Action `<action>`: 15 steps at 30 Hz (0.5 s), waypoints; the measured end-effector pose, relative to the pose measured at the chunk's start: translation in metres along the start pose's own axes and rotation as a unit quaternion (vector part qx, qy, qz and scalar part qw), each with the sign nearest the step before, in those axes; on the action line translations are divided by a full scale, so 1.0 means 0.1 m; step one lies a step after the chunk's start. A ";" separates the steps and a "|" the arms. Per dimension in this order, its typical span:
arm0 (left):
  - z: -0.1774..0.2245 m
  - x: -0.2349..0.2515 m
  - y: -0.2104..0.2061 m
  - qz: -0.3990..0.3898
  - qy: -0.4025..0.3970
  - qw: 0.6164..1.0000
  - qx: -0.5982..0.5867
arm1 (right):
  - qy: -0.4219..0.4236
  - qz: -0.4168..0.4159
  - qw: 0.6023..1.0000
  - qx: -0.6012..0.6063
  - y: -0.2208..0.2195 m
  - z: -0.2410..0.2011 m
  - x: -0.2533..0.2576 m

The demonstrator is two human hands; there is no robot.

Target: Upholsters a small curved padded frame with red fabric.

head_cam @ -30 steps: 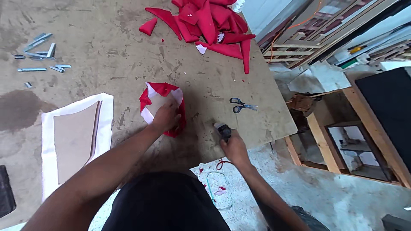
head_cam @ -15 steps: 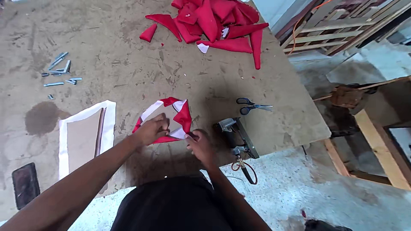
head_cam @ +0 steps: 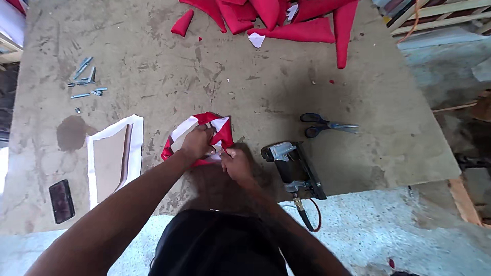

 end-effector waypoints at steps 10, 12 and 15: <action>-0.26 0.16 0.07 -0.094 -0.099 0.985 -0.100 | -0.078 -0.147 0.986 0.013 0.07 -0.31 0.71; -0.30 0.06 0.10 -0.086 -0.095 0.981 -0.149 | -0.076 -0.155 0.985 -0.025 0.08 -0.35 0.73; -0.18 -0.04 0.02 -0.031 -0.092 0.993 -0.069 | -0.063 -0.146 0.979 -0.127 0.10 -0.48 0.77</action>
Point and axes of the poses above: each hand's wrist, its own x-axis towards the middle knuckle, its own y-axis out of the back of the hand, z = x × y, the point moved 3 cm from there along x, towards the middle knuckle, and after that the axes turned 6 degrees about -x, right-handed, at the moved point
